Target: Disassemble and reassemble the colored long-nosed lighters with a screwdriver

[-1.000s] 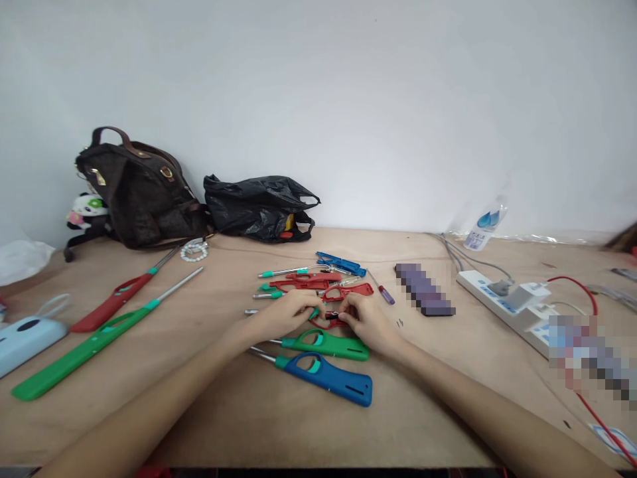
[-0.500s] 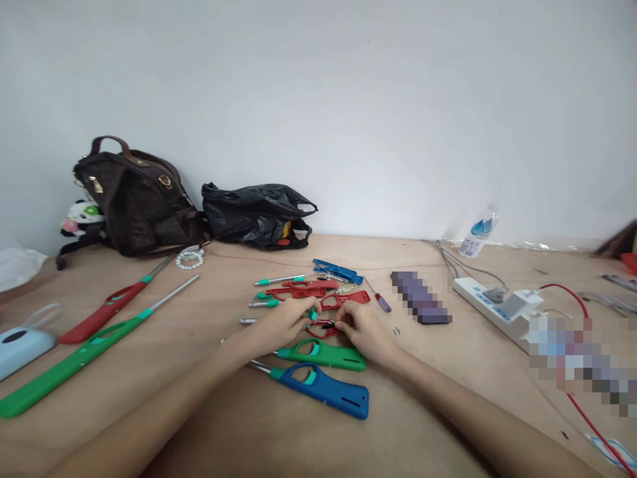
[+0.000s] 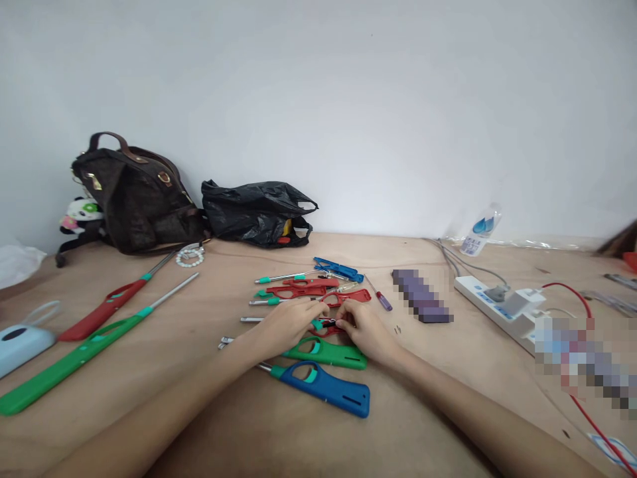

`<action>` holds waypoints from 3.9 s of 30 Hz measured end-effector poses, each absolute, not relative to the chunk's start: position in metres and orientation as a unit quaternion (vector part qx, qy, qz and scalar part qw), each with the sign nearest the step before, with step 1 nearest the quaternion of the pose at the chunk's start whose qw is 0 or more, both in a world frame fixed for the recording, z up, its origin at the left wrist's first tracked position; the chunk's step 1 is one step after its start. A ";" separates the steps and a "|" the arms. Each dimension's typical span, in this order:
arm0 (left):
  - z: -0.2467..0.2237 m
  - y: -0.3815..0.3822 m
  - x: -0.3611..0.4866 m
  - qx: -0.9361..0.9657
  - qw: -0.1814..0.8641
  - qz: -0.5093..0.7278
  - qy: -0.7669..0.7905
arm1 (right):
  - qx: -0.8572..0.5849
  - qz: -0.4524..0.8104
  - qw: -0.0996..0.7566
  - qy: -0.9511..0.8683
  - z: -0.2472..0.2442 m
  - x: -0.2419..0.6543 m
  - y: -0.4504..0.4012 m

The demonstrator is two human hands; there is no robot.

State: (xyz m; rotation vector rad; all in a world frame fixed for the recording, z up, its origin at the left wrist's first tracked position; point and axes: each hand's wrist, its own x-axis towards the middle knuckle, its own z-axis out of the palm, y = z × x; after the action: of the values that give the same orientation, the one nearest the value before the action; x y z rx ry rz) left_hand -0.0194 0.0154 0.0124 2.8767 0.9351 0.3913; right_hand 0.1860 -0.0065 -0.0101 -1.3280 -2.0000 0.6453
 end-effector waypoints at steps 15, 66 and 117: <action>0.000 0.023 -0.013 0.911 0.174 0.219 0.303 | -0.508 0.315 0.343 -0.724 -0.011 0.186 -0.006; -0.004 0.029 -0.011 0.886 0.247 0.269 0.287 | -0.482 0.306 0.335 -0.750 -0.019 0.192 -0.003; -0.004 0.031 -0.013 0.860 0.260 0.295 0.325 | -0.476 0.290 0.366 -0.745 -0.023 0.191 -0.001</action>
State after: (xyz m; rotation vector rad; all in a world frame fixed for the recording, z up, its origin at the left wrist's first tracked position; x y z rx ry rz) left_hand -0.0134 0.0309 -0.0040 2.3303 0.8802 0.8005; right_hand 0.1910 -0.0007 -0.0233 -1.2249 -1.9157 0.7460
